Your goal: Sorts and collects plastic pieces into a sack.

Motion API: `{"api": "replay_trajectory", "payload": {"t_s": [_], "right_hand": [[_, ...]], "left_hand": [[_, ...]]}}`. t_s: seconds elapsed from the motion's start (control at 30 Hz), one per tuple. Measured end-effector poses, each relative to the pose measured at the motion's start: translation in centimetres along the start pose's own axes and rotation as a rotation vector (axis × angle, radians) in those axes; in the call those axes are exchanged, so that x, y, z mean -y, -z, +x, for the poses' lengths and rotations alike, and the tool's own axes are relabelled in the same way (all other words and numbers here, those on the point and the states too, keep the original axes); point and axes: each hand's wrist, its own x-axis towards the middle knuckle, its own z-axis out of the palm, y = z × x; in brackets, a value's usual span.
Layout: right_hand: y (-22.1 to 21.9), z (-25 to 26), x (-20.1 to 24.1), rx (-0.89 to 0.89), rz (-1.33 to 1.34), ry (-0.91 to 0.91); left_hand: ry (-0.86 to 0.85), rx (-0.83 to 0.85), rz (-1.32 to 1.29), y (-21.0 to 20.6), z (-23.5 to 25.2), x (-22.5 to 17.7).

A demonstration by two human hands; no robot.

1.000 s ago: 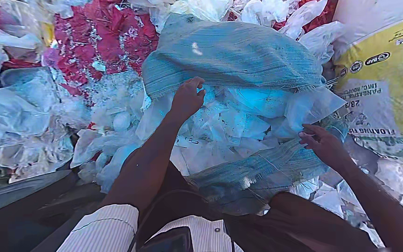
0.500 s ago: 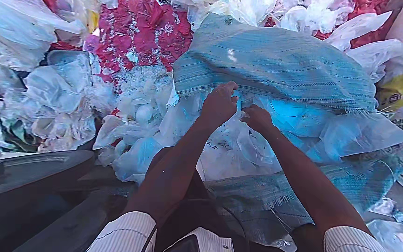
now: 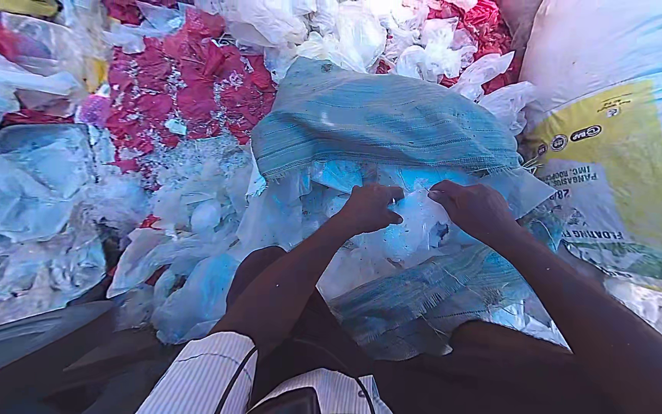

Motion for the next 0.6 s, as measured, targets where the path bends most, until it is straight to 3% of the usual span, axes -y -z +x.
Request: {"api": "replay_trajectory", "payload": {"t_s": [0.23,0.47,0.6], "right_hand": [[1.6,-1.5,-3.4,-0.204,-0.064,-0.093],[4.0,-2.6,0.3,-0.281,0.147,0.143],[6.3,-4.0,3.2,-0.341,0.273,0.148]], "left_hand": [[-0.151,-0.118,-0.001,1.7,-2.8,0.9],[-0.024,-0.328,0.036,1.8,-2.0,1.7],[-0.021,-0.565,0.174,1.4,-1.3,2.1]]}}
